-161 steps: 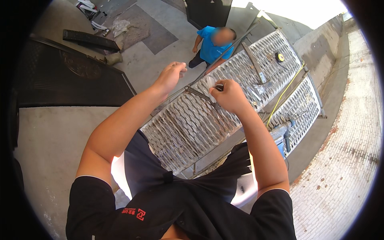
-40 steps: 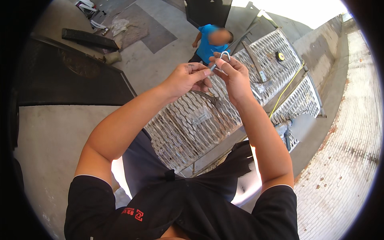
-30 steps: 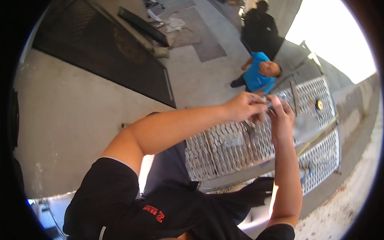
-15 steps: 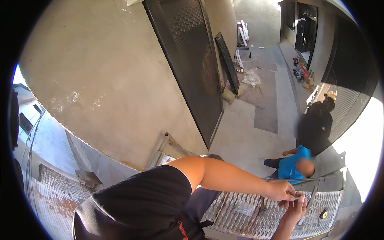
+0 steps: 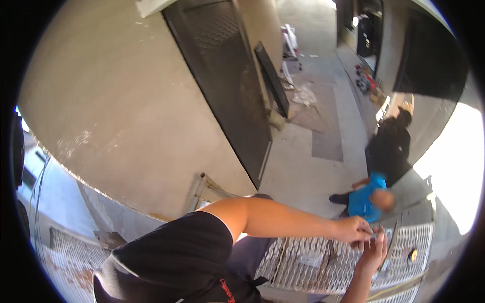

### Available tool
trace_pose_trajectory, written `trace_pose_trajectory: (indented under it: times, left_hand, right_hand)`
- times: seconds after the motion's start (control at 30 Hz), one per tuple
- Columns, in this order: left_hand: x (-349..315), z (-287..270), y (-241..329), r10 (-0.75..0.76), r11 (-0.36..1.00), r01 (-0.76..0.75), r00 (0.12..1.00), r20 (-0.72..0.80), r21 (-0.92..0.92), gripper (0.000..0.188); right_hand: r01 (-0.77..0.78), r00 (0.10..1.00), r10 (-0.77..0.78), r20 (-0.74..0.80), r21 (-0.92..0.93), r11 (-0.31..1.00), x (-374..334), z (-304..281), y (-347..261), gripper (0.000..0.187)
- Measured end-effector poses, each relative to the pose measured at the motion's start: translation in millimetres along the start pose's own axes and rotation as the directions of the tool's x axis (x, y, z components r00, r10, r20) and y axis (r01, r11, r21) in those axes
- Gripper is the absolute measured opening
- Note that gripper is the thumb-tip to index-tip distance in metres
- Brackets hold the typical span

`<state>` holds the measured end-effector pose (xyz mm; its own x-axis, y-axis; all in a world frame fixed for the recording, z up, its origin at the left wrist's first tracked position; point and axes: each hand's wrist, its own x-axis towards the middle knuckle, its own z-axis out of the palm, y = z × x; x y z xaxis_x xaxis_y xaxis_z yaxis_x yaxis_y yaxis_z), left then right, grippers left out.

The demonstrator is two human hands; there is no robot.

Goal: The person uses a hammer drill to create holes in a concrete wall while standing on scaffolding. They insert metal anchors into the drilled holes and prepare additional anchors from a plastic bag.

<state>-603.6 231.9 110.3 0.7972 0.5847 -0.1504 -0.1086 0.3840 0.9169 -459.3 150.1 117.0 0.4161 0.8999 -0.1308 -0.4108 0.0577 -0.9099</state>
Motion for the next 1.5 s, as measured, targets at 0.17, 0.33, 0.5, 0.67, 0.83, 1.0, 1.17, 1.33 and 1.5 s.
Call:
trace_pose_trajectory:
  times: [0.17,0.33,0.5,0.67,0.83,1.0,1.17,1.33,1.5]
  left_hand:
    - [-0.4,-8.0,-6.0,-0.010,0.991,0.013,1.000,-0.025,0.133,0.021]
    - [-12.3,-3.0,11.4,-0.190,0.978,0.194,0.980,-0.057,0.070,0.023]
    - [-14.7,2.5,20.1,-0.223,0.969,0.232,0.970,-0.102,0.090,0.020]
    - [-13.9,-0.3,13.7,-0.208,0.972,0.216,0.973,-0.096,0.087,0.020]
    - [-12.2,-0.2,11.5,-0.218,0.968,0.229,0.970,-0.110,0.103,0.019]
    - [-11.3,2.4,9.2,-0.213,0.965,0.226,0.971,-0.106,0.133,0.021]
    - [-10.1,2.8,8.9,-0.225,0.963,0.236,0.970,-0.097,0.130,0.022]
    - [-10.8,2.9,8.8,-0.250,0.957,0.264,0.961,-0.115,0.123,0.021]
    - [-10.5,1.1,8.5,-0.221,0.963,0.233,0.970,-0.100,0.135,0.024]
  right_hand:
    - [-0.064,0.998,0.064,-0.003,-0.089,0.994,-4.6,1.6,-6.7,0.021]
    - [-0.121,0.992,0.122,-0.026,0.038,0.992,-5.3,0.0,-2.1,0.023]
    - [-0.146,0.988,0.145,-0.049,-0.017,0.989,-2.9,6.4,-1.3,0.023]
    - [-0.157,0.987,0.158,-0.039,0.037,0.987,-4.6,6.3,2.8,0.023]
    - [-0.138,0.990,0.138,-0.040,0.012,0.990,-3.8,4.8,4.8,0.022]
    - [-0.142,0.987,0.142,-0.079,-0.002,0.990,-4.1,4.7,4.3,0.022]
    - [-0.152,0.982,0.149,-0.119,-0.016,0.988,-4.3,3.7,3.7,0.021]
    - [-0.153,0.975,0.145,-0.169,-0.036,0.988,-4.6,4.6,3.8,0.021]
    - [-0.127,0.979,0.127,-0.160,0.006,0.992,-4.8,4.0,3.2,0.022]
